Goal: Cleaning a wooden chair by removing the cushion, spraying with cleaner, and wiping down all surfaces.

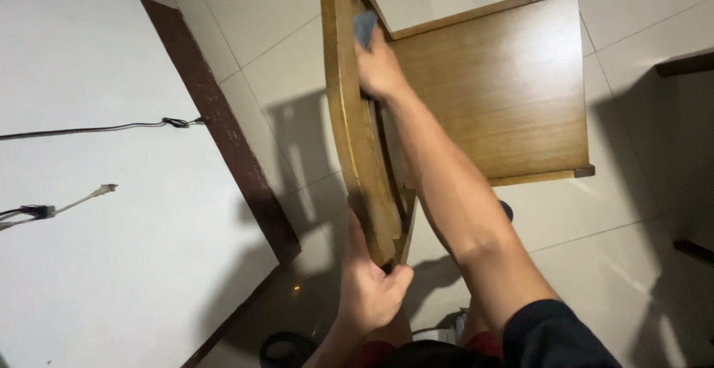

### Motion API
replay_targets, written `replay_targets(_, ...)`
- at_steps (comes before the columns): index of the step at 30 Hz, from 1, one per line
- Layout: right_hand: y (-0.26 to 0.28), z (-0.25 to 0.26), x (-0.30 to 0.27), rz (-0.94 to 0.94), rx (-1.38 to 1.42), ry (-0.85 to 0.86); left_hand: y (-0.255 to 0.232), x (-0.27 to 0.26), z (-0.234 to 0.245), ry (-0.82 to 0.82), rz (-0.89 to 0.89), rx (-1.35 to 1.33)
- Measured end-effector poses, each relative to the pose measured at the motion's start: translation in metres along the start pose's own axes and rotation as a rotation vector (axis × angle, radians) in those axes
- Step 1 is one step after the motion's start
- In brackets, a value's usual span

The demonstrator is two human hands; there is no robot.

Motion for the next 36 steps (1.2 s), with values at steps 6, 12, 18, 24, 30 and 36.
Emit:
replay_targets(6, -0.010, -0.001, 0.039, 0.023, -0.159, -0.115, -0.009, 0.001, -0.003, 0.060, -0.110, -0.028)
replay_targets(12, 0.015, 0.007, -0.038, 0.227, -0.115, -0.131, -0.016, 0.003, 0.004, -0.041, -0.064, 0.392)
replay_targets(18, -0.010, -0.003, -0.165, 0.660, -0.259, -0.076, 0.000, 0.004, 0.010, -0.027, 0.092, 0.457)
replay_targets(24, -0.036, -0.020, -0.153, 0.527, -0.131, -0.012, -0.006, 0.000, 0.003, 0.022, -0.179, 0.200)
replay_targets(30, 0.012, 0.002, -0.016, 0.489, -0.095, -0.106, 0.006, 0.001, 0.003, -0.007, 0.016, -0.039)
replay_targets(36, 0.012, -0.001, 0.005, 0.368, 0.233, 0.088, 0.003, 0.001, 0.006, 0.008, -0.051, 0.127)
Point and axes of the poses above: each hand's wrist, its own x-axis towards the middle knuckle, its own z-axis out of the back of the hand, y = z × x, the point moved 8 cm from there along x, towards the middle knuckle, and after that the axes turned 9 degrees about -x, right-handed, at the moved point
